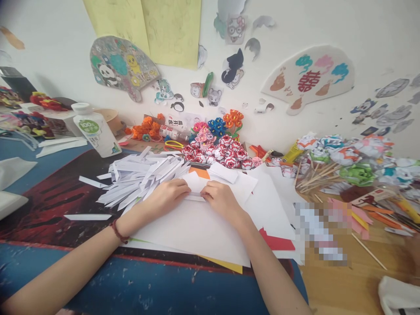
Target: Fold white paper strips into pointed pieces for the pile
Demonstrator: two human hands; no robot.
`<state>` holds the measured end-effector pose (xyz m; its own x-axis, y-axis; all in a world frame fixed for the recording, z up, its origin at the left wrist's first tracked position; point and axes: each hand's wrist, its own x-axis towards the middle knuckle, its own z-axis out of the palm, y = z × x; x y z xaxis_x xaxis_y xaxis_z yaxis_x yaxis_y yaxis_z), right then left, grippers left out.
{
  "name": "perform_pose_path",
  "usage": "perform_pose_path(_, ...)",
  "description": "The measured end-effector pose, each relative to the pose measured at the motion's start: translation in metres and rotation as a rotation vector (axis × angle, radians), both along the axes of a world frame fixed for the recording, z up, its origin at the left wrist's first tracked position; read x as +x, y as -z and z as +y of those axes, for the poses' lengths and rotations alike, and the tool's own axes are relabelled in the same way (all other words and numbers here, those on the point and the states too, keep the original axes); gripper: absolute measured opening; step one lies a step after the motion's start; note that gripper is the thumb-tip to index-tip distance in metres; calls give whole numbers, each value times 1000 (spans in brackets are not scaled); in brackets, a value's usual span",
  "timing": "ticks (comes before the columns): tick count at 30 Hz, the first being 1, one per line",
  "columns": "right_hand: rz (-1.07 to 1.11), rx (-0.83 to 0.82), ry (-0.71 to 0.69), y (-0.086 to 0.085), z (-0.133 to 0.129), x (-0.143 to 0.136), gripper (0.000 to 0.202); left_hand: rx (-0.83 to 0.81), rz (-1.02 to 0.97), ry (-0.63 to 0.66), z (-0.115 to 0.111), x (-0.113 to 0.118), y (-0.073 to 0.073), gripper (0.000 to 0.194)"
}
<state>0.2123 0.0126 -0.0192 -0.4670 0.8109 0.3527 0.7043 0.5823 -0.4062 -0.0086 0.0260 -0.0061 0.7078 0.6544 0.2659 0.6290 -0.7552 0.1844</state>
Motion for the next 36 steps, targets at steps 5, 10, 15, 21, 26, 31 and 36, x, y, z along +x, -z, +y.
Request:
perform_pose_path(5,-70,47,3,-3,-2,0,15,103,99,23,-4,2,-1,24)
perform_pose_path(10,-174,139,-44,-6,-7,-4,24,132,171,51,-5,2,4,17)
perform_pose_path(15,-323,188,-35,-9,-13,-13,17,112,145,30,-5,2,3,18)
perform_pose_path(21,-257,178,44,-9,-15,-19,30,91,137,37,-5,2,3,17)
perform_pose_path(26,-205,134,51,-6,-13,-19,20,106,128,25,-7,3,3,18)
perform_pose_path(31,-169,161,57,-2,-13,-19,14,127,112,16,-7,4,4,18)
perform_pose_path(36,-217,181,68,2,-12,-19,19,141,153,33,-7,3,6,14)
